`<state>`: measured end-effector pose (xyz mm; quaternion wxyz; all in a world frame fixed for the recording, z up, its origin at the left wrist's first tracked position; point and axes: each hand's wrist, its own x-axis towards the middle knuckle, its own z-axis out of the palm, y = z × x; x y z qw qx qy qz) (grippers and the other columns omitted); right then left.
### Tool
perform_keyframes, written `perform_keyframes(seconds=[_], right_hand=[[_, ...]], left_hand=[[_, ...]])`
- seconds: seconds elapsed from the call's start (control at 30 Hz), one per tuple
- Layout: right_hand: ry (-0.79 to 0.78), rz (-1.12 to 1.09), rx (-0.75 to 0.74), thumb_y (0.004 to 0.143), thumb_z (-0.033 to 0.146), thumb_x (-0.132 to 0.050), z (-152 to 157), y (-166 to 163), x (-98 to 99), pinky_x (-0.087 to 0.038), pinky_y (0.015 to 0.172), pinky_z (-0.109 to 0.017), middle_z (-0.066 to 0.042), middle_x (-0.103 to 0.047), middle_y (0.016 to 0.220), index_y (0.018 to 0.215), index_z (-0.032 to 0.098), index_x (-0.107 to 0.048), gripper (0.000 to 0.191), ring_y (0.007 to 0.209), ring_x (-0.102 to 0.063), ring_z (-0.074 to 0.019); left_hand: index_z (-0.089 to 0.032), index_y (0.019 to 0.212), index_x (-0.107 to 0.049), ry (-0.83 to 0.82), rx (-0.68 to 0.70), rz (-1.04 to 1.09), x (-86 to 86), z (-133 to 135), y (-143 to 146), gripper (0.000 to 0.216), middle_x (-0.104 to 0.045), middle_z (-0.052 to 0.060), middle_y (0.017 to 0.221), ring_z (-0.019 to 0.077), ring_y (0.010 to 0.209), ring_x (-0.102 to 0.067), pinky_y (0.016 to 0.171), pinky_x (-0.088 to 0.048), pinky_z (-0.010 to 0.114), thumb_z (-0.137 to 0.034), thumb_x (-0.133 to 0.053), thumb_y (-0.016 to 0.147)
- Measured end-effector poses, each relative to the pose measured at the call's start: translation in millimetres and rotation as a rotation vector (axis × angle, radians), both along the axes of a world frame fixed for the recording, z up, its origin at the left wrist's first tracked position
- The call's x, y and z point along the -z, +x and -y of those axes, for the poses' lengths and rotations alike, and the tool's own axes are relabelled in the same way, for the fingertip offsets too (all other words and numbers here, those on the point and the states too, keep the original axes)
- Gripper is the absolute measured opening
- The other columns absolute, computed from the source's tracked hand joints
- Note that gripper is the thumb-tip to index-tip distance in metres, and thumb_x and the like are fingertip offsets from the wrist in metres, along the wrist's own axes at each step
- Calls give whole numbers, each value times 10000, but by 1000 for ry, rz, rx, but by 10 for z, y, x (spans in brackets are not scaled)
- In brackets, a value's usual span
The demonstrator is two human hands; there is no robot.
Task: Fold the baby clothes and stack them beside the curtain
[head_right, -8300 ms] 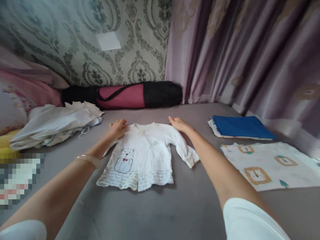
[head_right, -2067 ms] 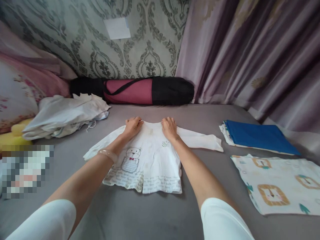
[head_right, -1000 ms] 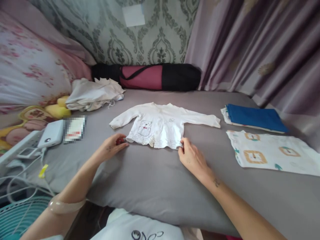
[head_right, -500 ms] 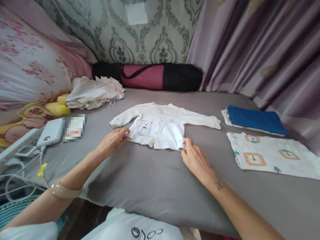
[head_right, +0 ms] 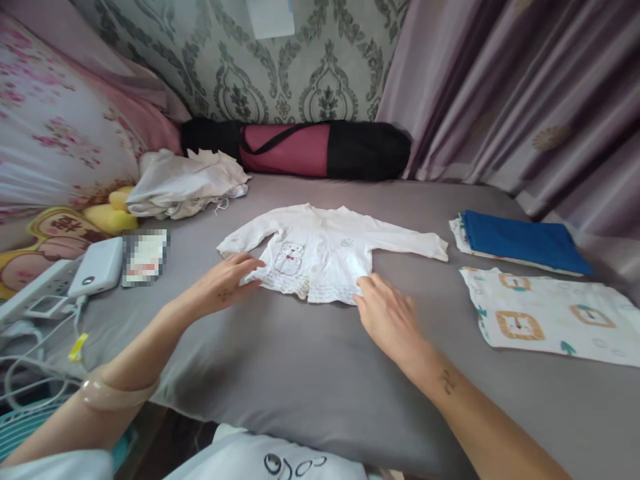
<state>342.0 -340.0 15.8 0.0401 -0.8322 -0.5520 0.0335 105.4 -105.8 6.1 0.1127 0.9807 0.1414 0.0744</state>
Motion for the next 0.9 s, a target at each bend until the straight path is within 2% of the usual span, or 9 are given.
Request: perform_keyframes(seconds=[0.07,0.17,0.23,0.37,0.5,0.6,0.7,0.77,0.9], right_hand=[[76,-114,-163,918,232,-499,-174,-110,7,-387,684,-291,-54,-622,1004,963,245,-572,87,921,-599,-204],[76,-216,-330,899,204,-543,-388,-233,69,-414,762,-285,-53,-600,1030,1005,227,-566,111,1001,-571,-203],[42,-235,-342,897,216,-557,-454,-262,117,-422,760,-286,-57,-592,1023,1008,212,-565,111,984,-572,-204],[43,-246,-347,926,226,-496,-469,-243,209,-420,757,-288,-62,-604,963,944,200,-584,93,921,-581,-197],[148,-381,-236,913,193,-430,-511,-164,284,-417,729,-277,-45,-630,870,832,198,-592,182,820,-591,-170],[202,-726,6,882,273,-449,-577,-46,266,-422,612,-250,4,-596,676,756,205,-560,182,636,-569,-141],[238,-1013,220,866,370,-455,-618,57,190,-397,501,-231,41,-518,539,743,208,-538,219,480,-505,-118],[294,-1022,217,847,388,-482,-620,78,153,-387,482,-227,43,-527,540,784,207,-563,208,469,-497,-116],[377,-806,53,850,372,-495,-587,3,172,-402,533,-241,16,-617,645,853,216,-612,195,558,-550,-137]], left_hand=[[-182,1135,-540,-58,111,33,-9,148,234,247,-571,107,1065,223,982,-549,851,-438,333,-274,-463,919],[-180,1084,-566,-103,253,-23,46,309,538,212,-575,94,1010,219,939,-549,827,-435,327,-235,-524,884],[-172,1064,-568,-127,274,-24,115,337,634,202,-574,85,984,210,915,-549,814,-432,318,-208,-538,868],[-177,967,-575,-213,206,24,239,302,649,110,-586,61,915,180,862,-561,762,-433,282,-223,-506,895],[-177,820,-583,-258,77,66,259,300,648,208,-576,29,763,157,739,-553,675,-419,265,-316,-476,931],[-176,762,-590,-322,24,89,231,336,657,258,-569,20,743,131,663,-533,623,-409,249,-345,-487,928],[-183,864,-626,-339,29,134,221,407,657,214,-589,38,845,130,707,-559,650,-433,247,-331,-486,931],[-195,950,-632,-296,44,134,237,473,659,197,-595,51,897,148,782,-581,683,-449,256,-301,-465,938],[-213,1001,-628,-185,77,73,284,607,679,223,-608,65,929,186,898,-585,747,-473,286,-259,-416,952]])
